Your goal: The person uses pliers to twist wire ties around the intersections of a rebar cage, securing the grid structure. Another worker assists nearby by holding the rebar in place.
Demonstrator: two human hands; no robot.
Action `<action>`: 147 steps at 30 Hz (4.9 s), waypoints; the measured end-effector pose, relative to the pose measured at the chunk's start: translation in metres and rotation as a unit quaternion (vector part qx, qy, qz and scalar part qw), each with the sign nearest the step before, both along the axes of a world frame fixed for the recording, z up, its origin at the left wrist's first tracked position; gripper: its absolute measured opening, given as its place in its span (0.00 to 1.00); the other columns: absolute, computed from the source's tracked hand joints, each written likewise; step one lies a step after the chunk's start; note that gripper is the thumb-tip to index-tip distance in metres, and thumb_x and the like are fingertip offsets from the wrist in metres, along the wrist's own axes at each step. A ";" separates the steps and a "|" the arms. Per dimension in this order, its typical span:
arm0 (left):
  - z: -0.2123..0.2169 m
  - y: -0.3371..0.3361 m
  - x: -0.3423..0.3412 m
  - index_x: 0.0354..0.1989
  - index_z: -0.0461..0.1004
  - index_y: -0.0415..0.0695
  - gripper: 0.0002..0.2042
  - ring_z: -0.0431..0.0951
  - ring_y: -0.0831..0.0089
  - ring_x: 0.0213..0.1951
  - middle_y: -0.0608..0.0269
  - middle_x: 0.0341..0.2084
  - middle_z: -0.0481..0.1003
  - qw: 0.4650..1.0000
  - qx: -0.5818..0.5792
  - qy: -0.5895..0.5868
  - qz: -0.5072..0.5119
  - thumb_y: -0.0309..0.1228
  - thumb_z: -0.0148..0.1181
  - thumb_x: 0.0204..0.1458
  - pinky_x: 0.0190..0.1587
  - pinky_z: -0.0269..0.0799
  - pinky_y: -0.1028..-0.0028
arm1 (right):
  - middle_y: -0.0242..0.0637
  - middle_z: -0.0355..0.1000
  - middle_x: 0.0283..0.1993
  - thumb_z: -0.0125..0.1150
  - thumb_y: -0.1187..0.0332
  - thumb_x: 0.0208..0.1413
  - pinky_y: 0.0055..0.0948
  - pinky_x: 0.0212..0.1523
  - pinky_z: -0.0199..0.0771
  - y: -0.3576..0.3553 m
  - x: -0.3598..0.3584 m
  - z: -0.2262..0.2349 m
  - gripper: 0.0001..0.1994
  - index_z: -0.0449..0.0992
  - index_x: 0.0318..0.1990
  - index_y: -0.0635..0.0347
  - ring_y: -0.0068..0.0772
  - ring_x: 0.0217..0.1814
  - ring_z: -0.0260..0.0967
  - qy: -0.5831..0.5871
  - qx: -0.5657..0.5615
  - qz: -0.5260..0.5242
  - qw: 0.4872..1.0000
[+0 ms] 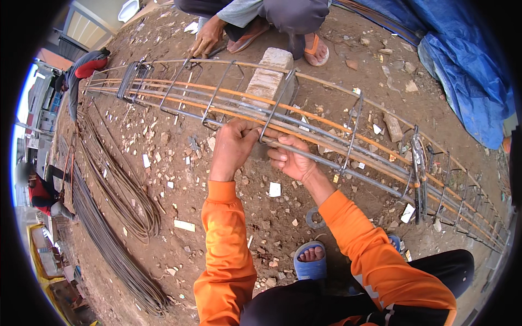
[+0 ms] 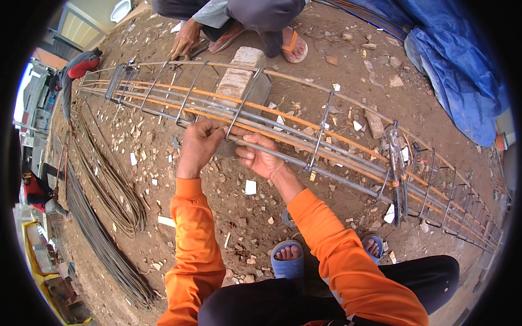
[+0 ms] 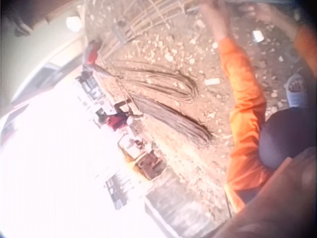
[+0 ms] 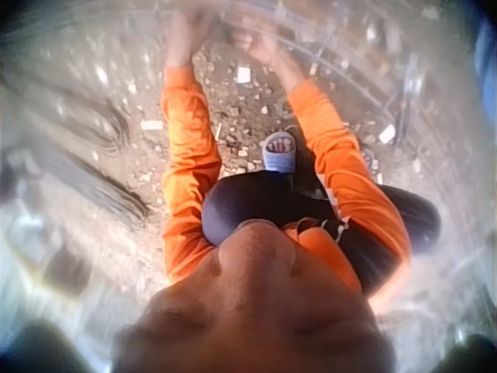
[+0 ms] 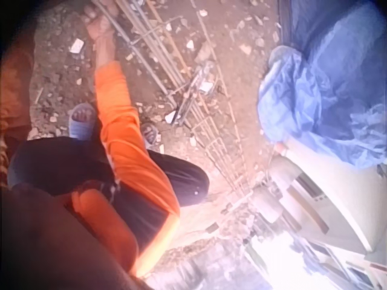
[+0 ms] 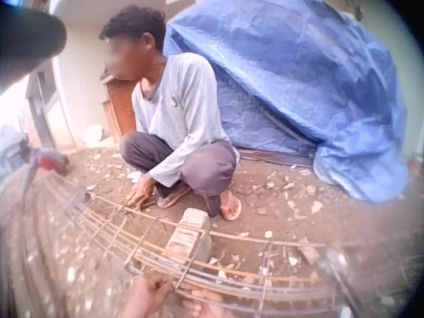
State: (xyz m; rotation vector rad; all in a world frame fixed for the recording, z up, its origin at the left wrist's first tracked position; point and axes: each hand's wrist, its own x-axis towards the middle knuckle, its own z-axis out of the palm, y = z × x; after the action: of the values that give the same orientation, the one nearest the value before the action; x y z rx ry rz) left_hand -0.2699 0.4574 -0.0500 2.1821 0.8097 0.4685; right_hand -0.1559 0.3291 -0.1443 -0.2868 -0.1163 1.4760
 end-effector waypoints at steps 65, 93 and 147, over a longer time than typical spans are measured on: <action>-0.029 -0.002 -0.005 0.37 0.72 0.38 0.05 0.74 0.79 0.24 0.63 0.22 0.76 0.990 -0.068 -0.122 -0.024 0.26 0.59 0.58 0.27 0.70 0.75 | 0.26 0.74 0.31 0.66 0.63 0.59 0.17 0.18 0.67 0.011 0.000 -0.005 0.07 0.76 0.38 0.55 0.19 0.24 0.72 -0.072 -0.099 -0.076 0.990; -0.027 -0.009 -0.002 0.36 0.74 0.38 0.02 0.72 0.84 0.24 0.68 0.26 0.76 0.956 -0.227 -0.181 0.047 0.22 0.60 0.58 0.25 0.69 0.82 | 0.28 0.67 0.24 0.60 0.66 0.61 0.19 0.12 0.58 0.025 -0.090 0.041 0.09 0.76 0.34 0.62 0.17 0.16 0.62 -0.143 -0.275 -0.306 0.900; -0.062 -0.095 0.004 0.34 0.75 0.41 0.05 0.77 0.56 0.35 0.55 0.33 0.75 0.905 0.201 -0.216 0.307 0.23 0.63 0.50 0.38 0.73 0.62 | 0.36 0.75 0.22 0.78 0.63 0.40 0.33 0.27 0.67 0.095 0.043 0.144 0.12 0.82 0.26 0.61 0.26 0.24 0.70 -0.895 -0.017 0.265 0.358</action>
State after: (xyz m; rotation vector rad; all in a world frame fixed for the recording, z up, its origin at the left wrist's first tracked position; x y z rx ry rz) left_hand -0.2655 0.3622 -0.1119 2.0064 1.2142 1.4931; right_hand -0.1124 0.4236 -0.0001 -1.9840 -2.1351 0.9765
